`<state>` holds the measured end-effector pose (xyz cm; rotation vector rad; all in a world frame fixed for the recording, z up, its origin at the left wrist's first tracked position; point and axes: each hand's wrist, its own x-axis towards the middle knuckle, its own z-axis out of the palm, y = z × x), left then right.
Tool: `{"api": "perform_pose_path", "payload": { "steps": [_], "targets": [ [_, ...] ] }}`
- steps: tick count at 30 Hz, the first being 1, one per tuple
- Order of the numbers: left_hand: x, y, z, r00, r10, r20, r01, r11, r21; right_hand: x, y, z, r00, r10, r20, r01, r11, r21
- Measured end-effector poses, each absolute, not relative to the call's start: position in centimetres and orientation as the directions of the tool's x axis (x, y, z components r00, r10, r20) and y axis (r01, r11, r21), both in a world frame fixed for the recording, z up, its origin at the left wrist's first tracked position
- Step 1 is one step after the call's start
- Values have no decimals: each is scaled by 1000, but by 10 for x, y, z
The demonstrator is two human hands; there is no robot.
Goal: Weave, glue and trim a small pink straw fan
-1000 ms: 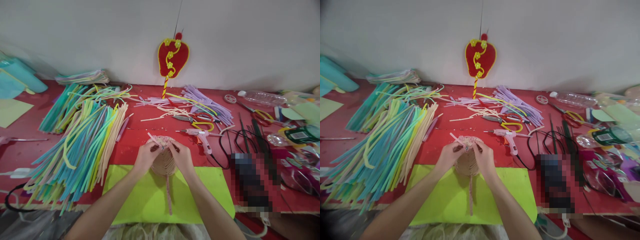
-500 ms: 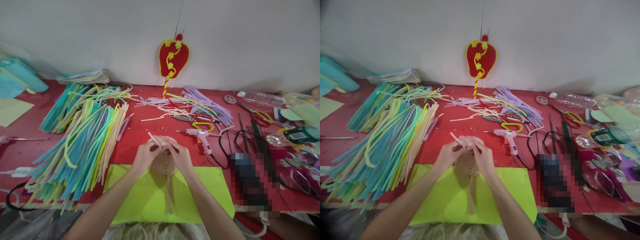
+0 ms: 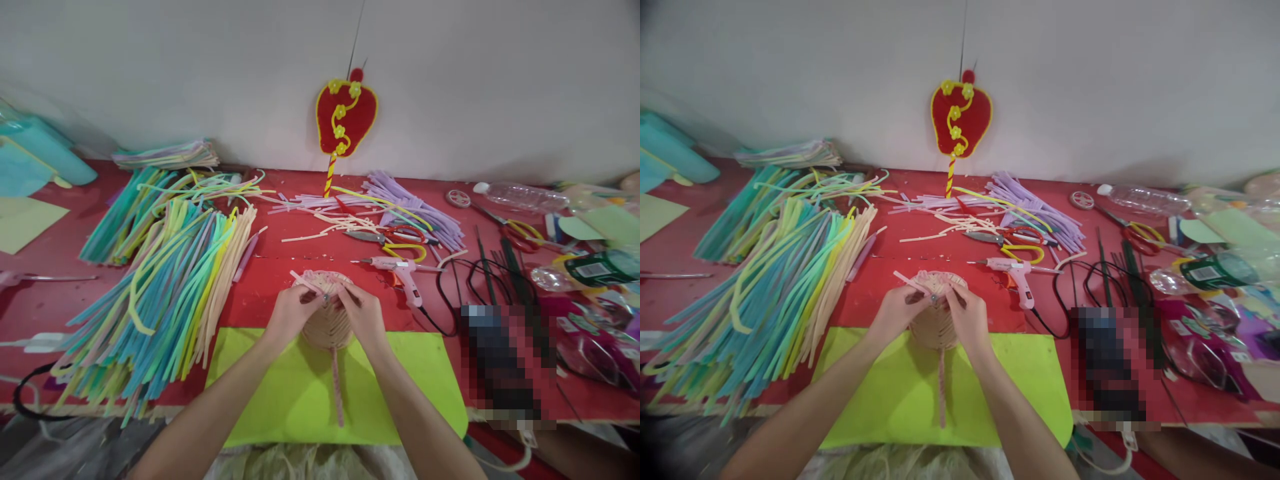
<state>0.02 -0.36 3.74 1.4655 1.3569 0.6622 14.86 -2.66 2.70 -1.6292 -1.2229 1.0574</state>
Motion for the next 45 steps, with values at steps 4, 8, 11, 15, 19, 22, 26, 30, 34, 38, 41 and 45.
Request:
{"api": "perform_pose_path", "payload": {
  "steps": [4,8,11,15,19,22,26,30,34,38,41,45],
  "targets": [
    [1,-5,39,216,951,-222,412,118,903,148,-28,25,200,972,-122,342,-186,-921],
    [1,-5,40,221,947,-233,433,119,894,148,-29,25,184,981,-64,432,-139,-891],
    [0,-5,41,234,943,-237,436,116,893,148,-30,25,156,987,-27,467,-98,-879],
    [-3,-3,42,266,932,-246,440,109,891,148,-31,23,114,994,-5,470,-58,-881],
    [-4,1,42,287,925,-247,472,88,877,150,-30,21,69,998,-1,479,-34,-877],
    [-3,5,42,303,920,-250,500,70,863,153,-28,23,55,998,4,507,-24,-862],
    [-2,11,41,296,913,-280,528,88,845,157,-23,27,42,998,43,558,12,-830],
    [0,13,35,294,904,-311,517,123,847,158,-16,30,-13,998,64,571,60,-819],
    [0,14,32,291,906,-306,487,135,863,161,-10,26,0,999,52,514,44,-857],
    [-2,12,37,332,875,-352,412,201,889,167,-5,16,66,997,-42,437,-67,-897],
    [-7,9,38,376,843,-384,355,251,900,170,-3,11,33,994,-107,398,-111,-911],
    [-11,12,35,305,877,-370,419,226,880,167,-3,11,74,991,-110,431,-131,-893]
  ]
}}
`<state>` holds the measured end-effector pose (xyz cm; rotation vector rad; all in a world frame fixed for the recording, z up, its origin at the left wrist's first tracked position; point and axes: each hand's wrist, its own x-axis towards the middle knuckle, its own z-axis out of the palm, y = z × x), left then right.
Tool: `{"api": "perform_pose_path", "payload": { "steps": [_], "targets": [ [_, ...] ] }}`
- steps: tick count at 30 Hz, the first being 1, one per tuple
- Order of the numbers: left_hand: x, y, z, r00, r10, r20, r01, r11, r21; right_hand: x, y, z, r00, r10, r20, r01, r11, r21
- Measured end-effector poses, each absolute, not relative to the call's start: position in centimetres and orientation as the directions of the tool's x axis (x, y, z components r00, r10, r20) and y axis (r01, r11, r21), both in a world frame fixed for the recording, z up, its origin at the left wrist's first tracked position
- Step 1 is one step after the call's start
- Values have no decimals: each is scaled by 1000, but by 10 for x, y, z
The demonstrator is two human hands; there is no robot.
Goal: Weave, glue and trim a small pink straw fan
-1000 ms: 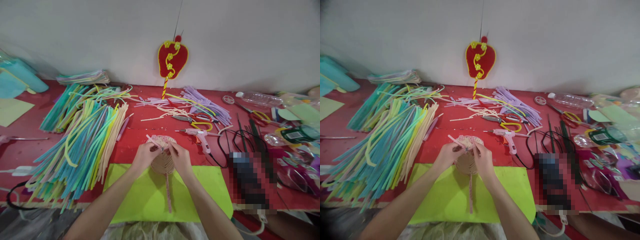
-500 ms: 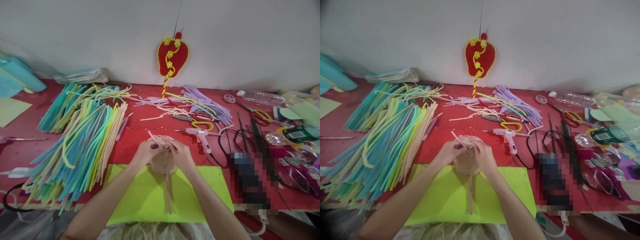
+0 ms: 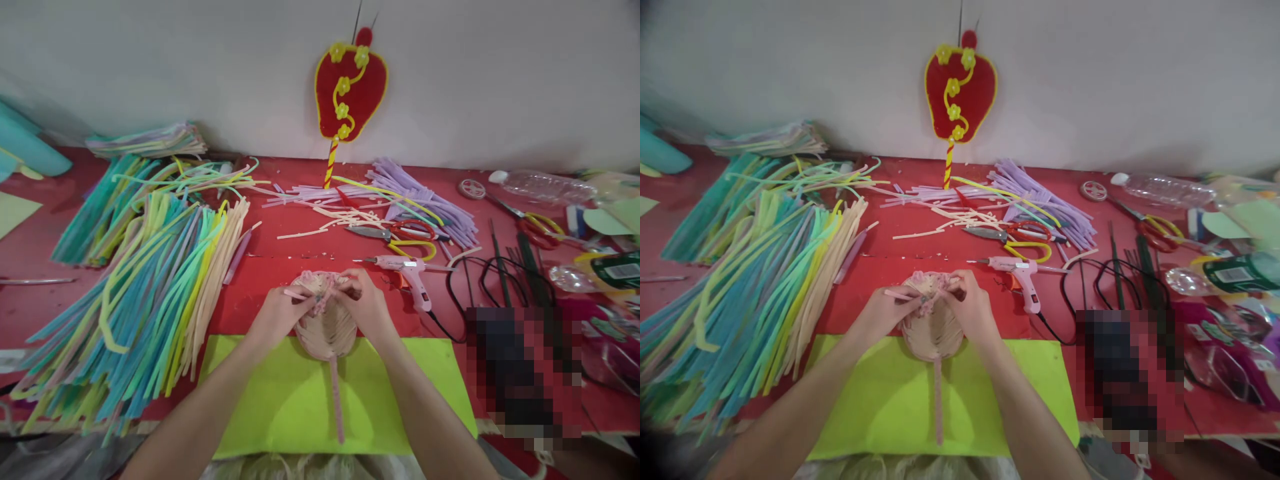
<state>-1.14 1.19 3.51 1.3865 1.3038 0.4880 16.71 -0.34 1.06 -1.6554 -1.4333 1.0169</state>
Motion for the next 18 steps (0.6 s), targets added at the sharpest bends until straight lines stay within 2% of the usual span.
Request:
{"api": "perform_pose_path", "payload": {
  "steps": [6,14,18],
  "targets": [
    [-11,20,32,300,867,-397,527,196,827,162,-6,12,68,997,20,530,-19,-848],
    [-5,22,39,339,858,-385,501,182,846,163,-8,10,130,991,-30,436,-84,-896],
    [-1,23,42,365,809,-460,451,279,848,163,-8,9,144,990,-8,452,-73,-889]
  ]
}}
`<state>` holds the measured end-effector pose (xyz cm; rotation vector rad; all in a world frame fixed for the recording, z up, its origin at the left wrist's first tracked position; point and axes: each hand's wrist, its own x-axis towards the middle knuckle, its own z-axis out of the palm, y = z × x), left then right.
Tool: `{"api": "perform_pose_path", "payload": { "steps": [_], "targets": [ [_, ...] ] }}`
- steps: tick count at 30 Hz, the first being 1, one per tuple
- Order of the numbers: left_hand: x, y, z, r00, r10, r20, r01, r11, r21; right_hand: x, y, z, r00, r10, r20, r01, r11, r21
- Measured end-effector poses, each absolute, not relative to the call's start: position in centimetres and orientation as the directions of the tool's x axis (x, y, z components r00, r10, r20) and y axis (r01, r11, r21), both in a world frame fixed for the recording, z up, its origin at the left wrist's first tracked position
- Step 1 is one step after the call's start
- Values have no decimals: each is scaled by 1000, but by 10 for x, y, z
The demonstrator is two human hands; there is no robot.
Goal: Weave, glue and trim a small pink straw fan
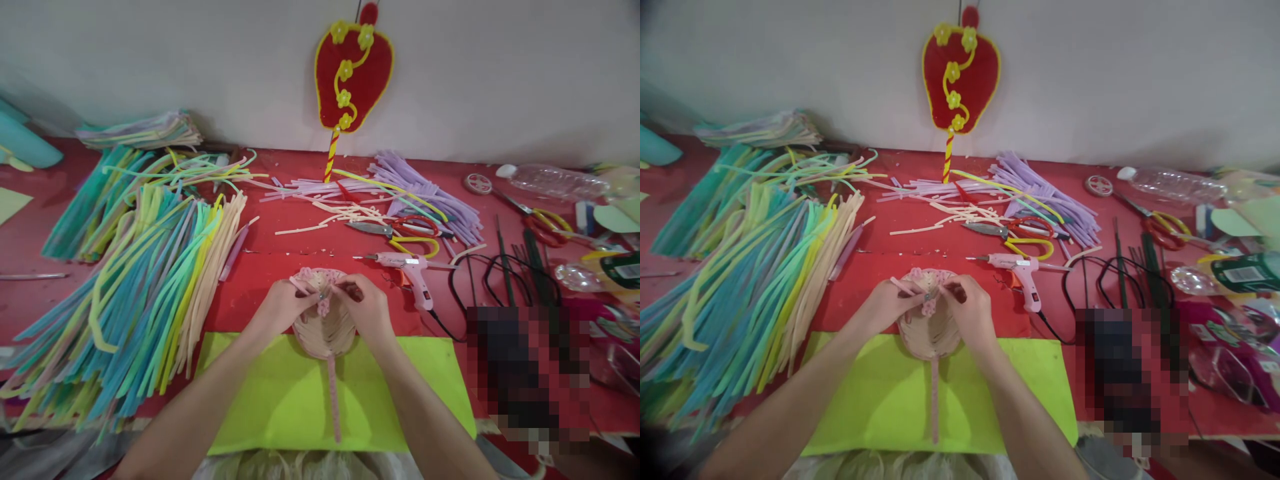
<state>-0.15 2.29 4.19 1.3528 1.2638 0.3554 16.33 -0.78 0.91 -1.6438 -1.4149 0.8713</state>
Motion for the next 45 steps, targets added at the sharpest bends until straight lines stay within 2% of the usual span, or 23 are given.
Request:
{"api": "perform_pose_path", "payload": {
  "steps": [7,9,11,12,15,17,19,20,22,24,30,39,45],
  "targets": [
    [1,26,38,393,751,-531,363,404,840,162,-9,12,123,992,8,508,-56,-859],
    [1,26,39,388,733,-558,406,408,818,162,-10,11,121,992,22,524,-45,-851],
    [-3,26,44,315,776,-547,528,335,780,161,-10,10,119,992,34,538,-36,-842],
    [-5,25,47,241,828,-507,610,277,742,161,-9,9,121,992,37,542,-35,-840],
    [-12,25,59,20,983,-184,846,82,528,161,-9,8,133,991,25,532,-50,-845],
    [-12,25,66,46,998,53,896,-65,439,161,-10,8,139,990,20,516,-55,-855],
    [-7,26,67,181,967,178,892,-237,385,161,-10,7,137,990,33,504,-41,-863],
    [-3,26,66,266,945,188,871,-319,374,161,-10,6,133,990,43,501,-30,-865],
    [6,23,61,438,892,112,802,-444,399,162,-10,4,121,991,60,501,-9,-865],
    [13,19,52,523,848,80,758,-507,410,163,-11,3,110,991,81,510,13,-860],
    [19,1,29,426,898,105,827,-434,358,166,-8,2,123,984,126,562,35,-826],
    [33,-1,22,389,910,146,854,-415,312,169,-5,3,143,970,197,584,79,-808],
    [36,2,18,436,881,182,849,-470,243,174,-3,-4,113,974,194,583,93,-807]
  ]
}}
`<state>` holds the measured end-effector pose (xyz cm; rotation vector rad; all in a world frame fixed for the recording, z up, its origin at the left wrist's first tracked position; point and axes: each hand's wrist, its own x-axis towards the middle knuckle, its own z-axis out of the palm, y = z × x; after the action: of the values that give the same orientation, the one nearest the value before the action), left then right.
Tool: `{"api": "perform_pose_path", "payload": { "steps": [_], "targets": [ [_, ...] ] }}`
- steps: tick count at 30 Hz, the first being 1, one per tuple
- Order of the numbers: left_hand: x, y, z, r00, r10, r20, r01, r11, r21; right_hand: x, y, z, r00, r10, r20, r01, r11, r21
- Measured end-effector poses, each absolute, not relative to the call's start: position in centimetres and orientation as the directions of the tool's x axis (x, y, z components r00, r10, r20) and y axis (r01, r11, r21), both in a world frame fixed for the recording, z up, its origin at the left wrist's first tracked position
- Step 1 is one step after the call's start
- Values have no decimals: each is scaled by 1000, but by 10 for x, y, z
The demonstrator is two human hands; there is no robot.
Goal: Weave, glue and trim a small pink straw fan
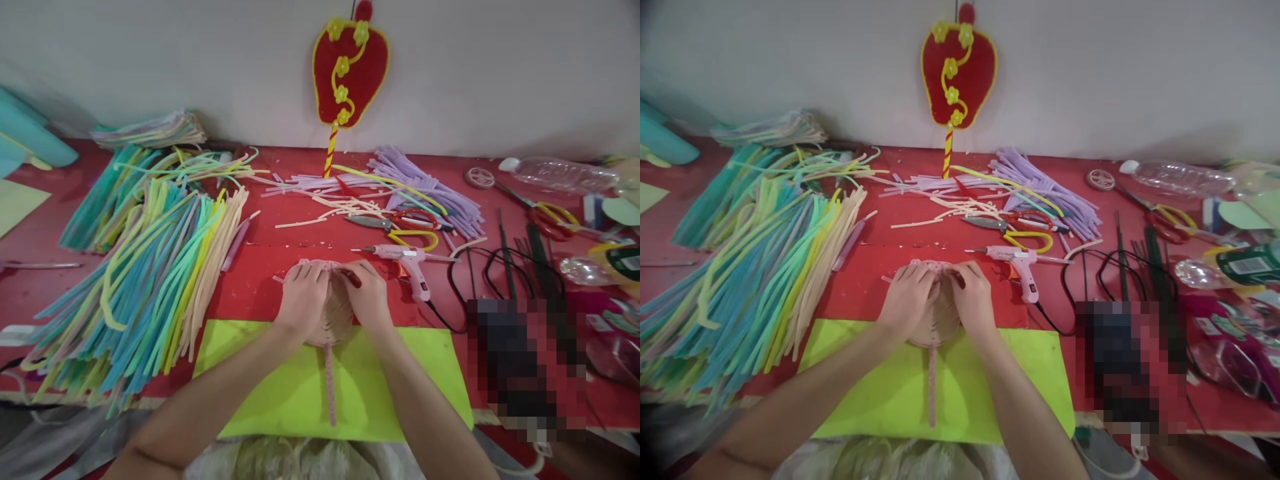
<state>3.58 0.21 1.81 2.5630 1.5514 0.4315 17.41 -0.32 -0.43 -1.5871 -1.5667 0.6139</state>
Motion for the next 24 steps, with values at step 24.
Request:
{"api": "perform_pose_path", "payload": {
  "steps": [24],
  "targets": [
    [42,17,33,393,920,-15,879,-371,298,176,-2,-1,117,972,204,545,109,-831]
  ]
}}
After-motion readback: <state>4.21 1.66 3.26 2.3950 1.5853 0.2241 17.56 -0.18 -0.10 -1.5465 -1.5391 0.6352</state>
